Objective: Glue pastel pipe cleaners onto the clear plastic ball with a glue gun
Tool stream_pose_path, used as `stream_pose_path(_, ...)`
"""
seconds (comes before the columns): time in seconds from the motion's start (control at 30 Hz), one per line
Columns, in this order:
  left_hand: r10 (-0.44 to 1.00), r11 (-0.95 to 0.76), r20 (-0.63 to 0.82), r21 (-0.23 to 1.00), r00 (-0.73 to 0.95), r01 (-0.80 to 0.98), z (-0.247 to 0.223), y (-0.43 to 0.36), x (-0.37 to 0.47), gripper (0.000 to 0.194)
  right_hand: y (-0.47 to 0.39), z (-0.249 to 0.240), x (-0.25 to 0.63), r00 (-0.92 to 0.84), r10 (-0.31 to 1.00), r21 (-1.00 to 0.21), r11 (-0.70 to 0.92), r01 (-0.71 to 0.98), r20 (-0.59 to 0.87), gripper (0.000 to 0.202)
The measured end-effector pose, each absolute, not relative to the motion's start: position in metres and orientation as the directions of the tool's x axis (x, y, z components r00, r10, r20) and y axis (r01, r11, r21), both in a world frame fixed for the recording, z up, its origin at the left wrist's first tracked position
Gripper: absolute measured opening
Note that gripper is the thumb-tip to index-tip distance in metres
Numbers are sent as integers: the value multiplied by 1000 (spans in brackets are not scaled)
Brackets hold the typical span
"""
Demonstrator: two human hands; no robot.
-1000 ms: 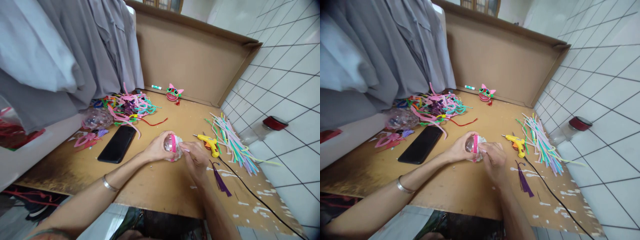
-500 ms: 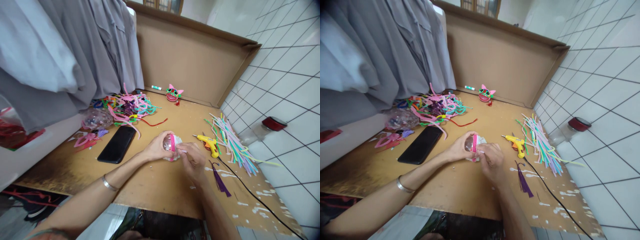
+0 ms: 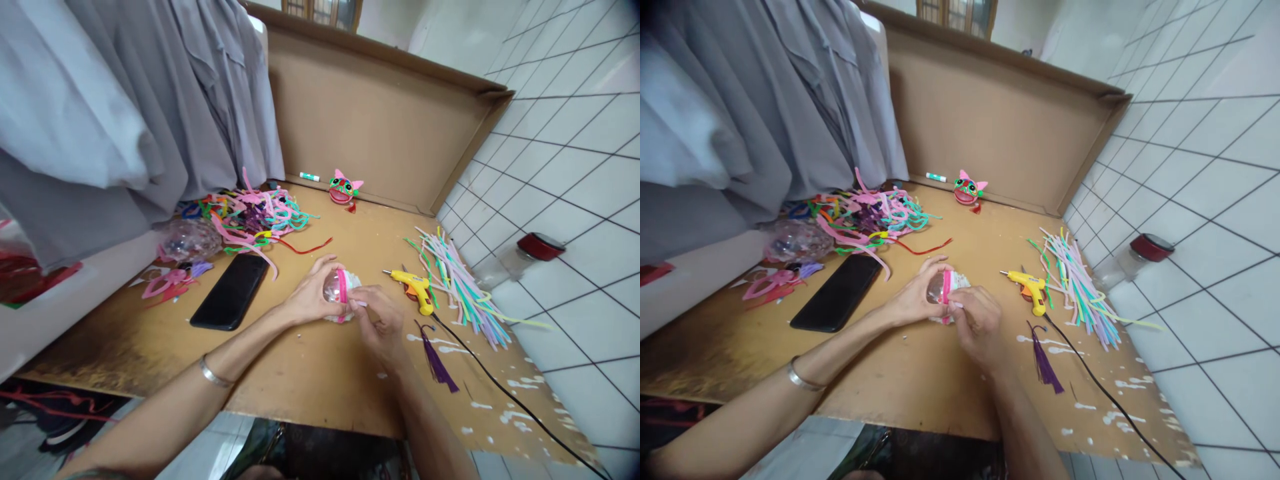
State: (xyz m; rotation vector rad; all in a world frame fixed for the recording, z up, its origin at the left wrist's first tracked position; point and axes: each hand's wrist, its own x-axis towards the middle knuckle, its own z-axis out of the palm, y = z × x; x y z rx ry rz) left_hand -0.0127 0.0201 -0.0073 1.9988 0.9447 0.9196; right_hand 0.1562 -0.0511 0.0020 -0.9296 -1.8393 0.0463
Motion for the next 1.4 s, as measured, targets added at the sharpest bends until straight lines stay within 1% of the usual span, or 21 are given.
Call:
stream_pose_path(0.23, 788, -572, 391, 751, 475, 332, -5, 17, -14, 65, -51, 2, 156, -173, 611, -414, 691, 592, 773, 16)
stream_pose_path(0.4, 779, -591, 426, 743, 461, 313, -8, 16, -15, 77, -51, 1, 157, -178, 618, -418, 689, 592, 766, 17)
stream_pose_path(0.5, 775, -587, 426, 759, 467, 282, -9, 15, -16, 77, -49, 0, 157, -178, 609, -411, 694, 591, 773, 18)
stream_pose_path(0.7, 772, -566, 408, 791, 488, 233, -8, 14, -16, 70, -48, 1, 157, -162, 602, -411, 693, 592, 782, 16)
stream_pose_path(1.0, 717, -607, 434, 773, 545, 183, -4, 16, -20, 58, -48, 1, 158, -146, 617, -447, 694, 564, 774, 18)
stream_pose_path(1.23, 734, -576, 410, 798, 542, 177, -7, 18, -21, 61, -48, 0, 158, -97, 650, -507, 669, 544, 754, 17)
stream_pose_path(1.4, 747, -542, 388, 825, 540, 158, -6, 17, -21, 60, -49, 0, 158, -99, 646, -513, 681, 523, 757, 18)
